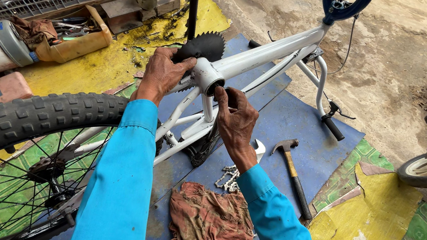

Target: The person repairs a bicycle crank assembly while seated on the floor. They hammer a crank arm fitted with a sprocket, then align the sprocket and crank arm with the bicycle frame's bottom bracket and thread it in by hand, repeatedly turning it to seat the part.

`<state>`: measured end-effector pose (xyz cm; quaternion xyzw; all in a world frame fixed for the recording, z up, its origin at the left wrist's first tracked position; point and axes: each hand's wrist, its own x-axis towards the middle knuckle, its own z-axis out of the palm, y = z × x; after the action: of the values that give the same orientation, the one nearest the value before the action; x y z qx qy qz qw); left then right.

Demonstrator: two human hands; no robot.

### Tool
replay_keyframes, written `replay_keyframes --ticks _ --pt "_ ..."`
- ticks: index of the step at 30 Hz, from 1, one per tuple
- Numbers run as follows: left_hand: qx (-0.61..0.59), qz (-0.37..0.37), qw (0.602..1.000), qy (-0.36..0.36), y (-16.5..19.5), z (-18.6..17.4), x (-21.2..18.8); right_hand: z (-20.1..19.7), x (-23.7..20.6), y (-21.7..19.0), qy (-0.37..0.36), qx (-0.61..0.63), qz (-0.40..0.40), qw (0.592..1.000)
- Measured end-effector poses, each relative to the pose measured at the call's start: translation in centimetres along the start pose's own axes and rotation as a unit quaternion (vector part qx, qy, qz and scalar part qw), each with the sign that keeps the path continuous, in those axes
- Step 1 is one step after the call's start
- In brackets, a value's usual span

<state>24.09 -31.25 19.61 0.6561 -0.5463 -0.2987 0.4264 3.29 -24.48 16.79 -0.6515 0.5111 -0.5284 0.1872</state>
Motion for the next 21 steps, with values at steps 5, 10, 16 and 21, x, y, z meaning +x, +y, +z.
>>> replay_keyframes --ticks 5,10,16,21 --pt "0.010 0.009 1.000 0.009 0.2 -0.1 0.0 0.1 -0.3 0.3 -0.012 -0.013 -0.023 1.000" --pt "0.009 -0.004 1.000 -0.002 0.1 0.0 0.0 0.2 -0.8 0.9 -0.016 -0.003 -0.063 0.998" --pt "0.014 0.004 1.000 0.009 -0.1 0.1 0.1 0.4 -0.8 1.0 -0.011 0.014 -0.076 0.997" --pt "0.030 -0.022 0.999 0.011 -0.2 0.2 0.1 0.5 -0.9 0.7 -0.004 0.017 -0.090 0.996"
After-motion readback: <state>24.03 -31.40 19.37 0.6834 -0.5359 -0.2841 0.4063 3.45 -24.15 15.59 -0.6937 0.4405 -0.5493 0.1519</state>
